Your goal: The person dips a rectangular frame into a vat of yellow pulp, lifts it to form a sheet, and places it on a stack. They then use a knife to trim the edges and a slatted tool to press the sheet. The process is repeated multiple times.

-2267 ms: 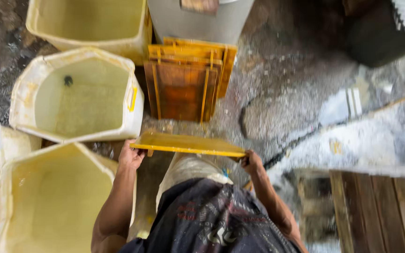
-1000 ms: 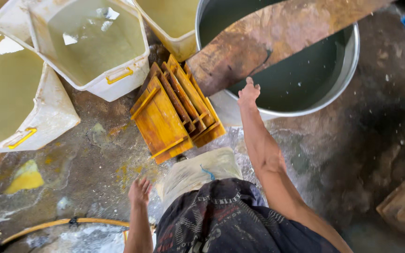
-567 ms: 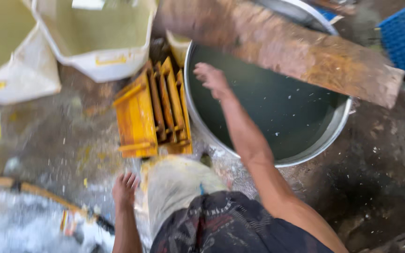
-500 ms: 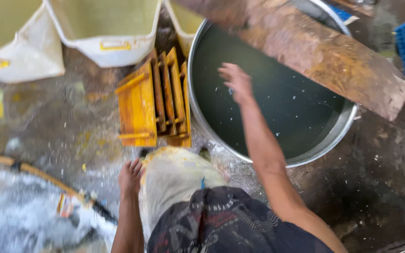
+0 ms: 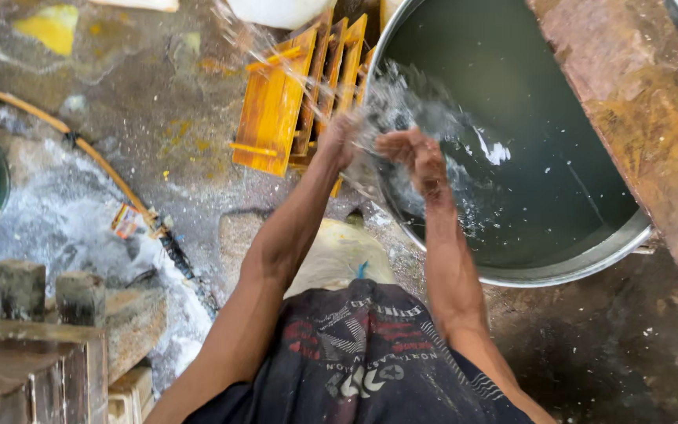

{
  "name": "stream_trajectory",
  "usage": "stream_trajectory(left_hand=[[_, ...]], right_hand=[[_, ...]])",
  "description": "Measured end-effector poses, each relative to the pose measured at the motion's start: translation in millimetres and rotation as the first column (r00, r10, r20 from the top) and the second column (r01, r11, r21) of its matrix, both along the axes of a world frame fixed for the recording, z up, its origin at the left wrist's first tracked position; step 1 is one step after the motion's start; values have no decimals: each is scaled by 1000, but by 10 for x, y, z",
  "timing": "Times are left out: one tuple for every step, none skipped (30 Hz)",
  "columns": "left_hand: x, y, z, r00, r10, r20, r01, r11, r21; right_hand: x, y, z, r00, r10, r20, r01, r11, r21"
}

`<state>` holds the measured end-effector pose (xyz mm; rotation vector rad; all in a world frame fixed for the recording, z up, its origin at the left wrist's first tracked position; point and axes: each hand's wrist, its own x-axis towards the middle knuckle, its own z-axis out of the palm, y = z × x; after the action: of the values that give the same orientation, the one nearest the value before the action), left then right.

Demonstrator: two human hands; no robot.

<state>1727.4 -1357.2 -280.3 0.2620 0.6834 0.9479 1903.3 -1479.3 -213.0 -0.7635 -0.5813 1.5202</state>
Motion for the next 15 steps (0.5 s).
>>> stream_trajectory(left_hand=[[22,168,93,999,-11,40,12,1000,-6],[0,258,132,997,-20,81,21,1000,-6],[-122,306,160,997,0,-79,-7,997,-83],[-290,399,214,971,9,-238,-48,986,-158],[-475,412,253,941,1,-338,-52,988,-144],[-690,375,276,901,-8,-433,-54,990,-130],[-902,318,282,851,-14,-525,-56,991,-118],[-1085,233,266,834,-5,-552,-90,985,-145],[-1203,146,224,829,3,-559,-117,979,-169],[-1269,32,162,830,-15,-558,-121,971,-207],[-1298,-98,84,829,-51,-556,-107,963,-248],[-1262,-192,6,827,-103,-552,-73,955,-288],[-1186,-234,-57,822,-153,-548,-35,947,-318],[-1073,-262,-111,813,-207,-545,13,941,-339],[-944,-282,-157,796,-264,-545,64,932,-358]], right_hand=[[97,-92,86,981,-18,195,3,997,76],[245,-183,138,924,-49,380,-13,987,158],[395,-299,152,835,-91,543,-47,971,235],[555,-428,122,718,-144,680,-97,948,304],[722,-627,81,457,-102,884,187,982,17],[834,-745,-14,461,-340,820,386,908,160],[894,-858,-126,442,-418,794,696,718,-10],[897,-954,-245,401,-478,781,887,416,-200],[869,-987,-352,624,-500,601,762,559,-327],[783,-967,-446,801,-469,373,595,693,-407],[587,-973,-525,914,-390,116,399,801,-446],[402,-926,-557,950,-276,-148,191,885,-424],[264,-752,-521,940,-188,-286,94,945,-313],[125,-586,-452,910,-89,-406,11,982,-190],[21,-444,-381,973,-30,-228,-5,988,-154]])
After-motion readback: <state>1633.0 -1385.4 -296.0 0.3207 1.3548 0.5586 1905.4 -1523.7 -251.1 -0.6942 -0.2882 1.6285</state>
